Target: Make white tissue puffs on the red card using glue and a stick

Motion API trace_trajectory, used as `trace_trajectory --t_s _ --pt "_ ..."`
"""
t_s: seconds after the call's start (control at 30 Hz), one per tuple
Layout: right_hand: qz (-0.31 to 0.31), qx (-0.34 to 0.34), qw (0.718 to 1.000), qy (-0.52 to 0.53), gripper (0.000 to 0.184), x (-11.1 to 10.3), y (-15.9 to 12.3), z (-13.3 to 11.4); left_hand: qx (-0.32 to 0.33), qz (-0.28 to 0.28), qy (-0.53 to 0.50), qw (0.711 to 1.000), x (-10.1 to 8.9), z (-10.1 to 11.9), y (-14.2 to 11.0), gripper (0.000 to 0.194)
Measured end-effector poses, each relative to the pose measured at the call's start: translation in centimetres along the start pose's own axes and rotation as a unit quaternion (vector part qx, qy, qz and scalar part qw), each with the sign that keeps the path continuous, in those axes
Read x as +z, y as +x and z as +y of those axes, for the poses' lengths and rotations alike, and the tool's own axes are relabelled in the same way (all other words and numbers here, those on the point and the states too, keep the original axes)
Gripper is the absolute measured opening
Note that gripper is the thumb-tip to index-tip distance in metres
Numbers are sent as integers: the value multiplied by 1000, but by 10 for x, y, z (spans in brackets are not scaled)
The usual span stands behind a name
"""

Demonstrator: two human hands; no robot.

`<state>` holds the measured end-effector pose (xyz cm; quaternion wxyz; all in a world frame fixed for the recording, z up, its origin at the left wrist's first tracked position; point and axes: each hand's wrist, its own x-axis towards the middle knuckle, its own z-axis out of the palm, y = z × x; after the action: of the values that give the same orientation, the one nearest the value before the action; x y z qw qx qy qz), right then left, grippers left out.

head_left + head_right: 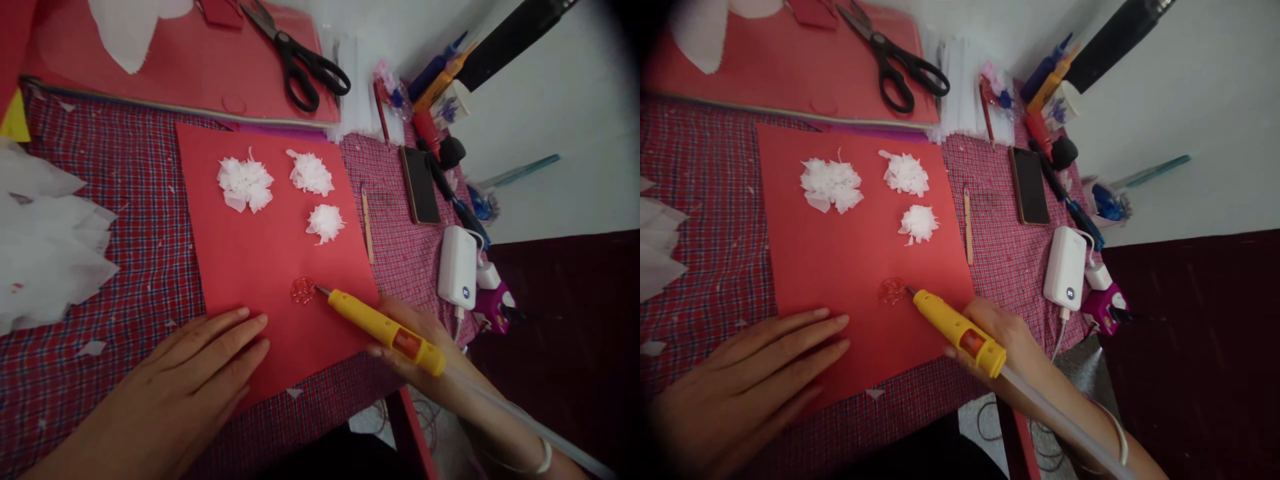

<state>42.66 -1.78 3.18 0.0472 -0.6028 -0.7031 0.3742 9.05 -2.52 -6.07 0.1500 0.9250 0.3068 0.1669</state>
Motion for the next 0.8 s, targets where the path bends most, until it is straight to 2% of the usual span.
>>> trace_trajectory --t_s 0.1,0.17,0.2,0.23,0.37,0.47,0.57,0.63,0.7,0.77,0.8 --pt "-37 5 999 -13 22 -9 -6 -9 0 18 -10 1000 -2 0 5 47" --pt "-64 11 998 16 24 -17 -14 -11 4 31 -15 999 -5 0 9 44" --pt "-57 9 998 39 24 -21 -19 -10 8 36 -17 999 -6 0 12 43" --pt "-31 2 997 64 23 -24 -23 -8 12 39 -17 999 -7 -1 14 42" --pt "146 -4 977 157 22 -29 -41 8 19 33 -8 999 -7 -3 12 38" --pt "228 23 955 190 25 -37 -56 15 12 22 9 1000 -1 -11 5 41" --pt "307 36 930 199 24 -58 -76 17 38 25 14 999 5 -25 1 47" --pt "358 55 917 169 19 -78 -89 19 57 41 3 998 7 -33 3 48" --pt "398 106 907 88 21 -101 -96 25 72 54 -2 996 7 -38 7 49" --pt "410 209 884 -82 29 -123 -94 36 83 66 6 994 6 -40 10 51" --pt "396 268 858 -186 31 -133 -89 43 86 70 13 994 6 -40 10 51"
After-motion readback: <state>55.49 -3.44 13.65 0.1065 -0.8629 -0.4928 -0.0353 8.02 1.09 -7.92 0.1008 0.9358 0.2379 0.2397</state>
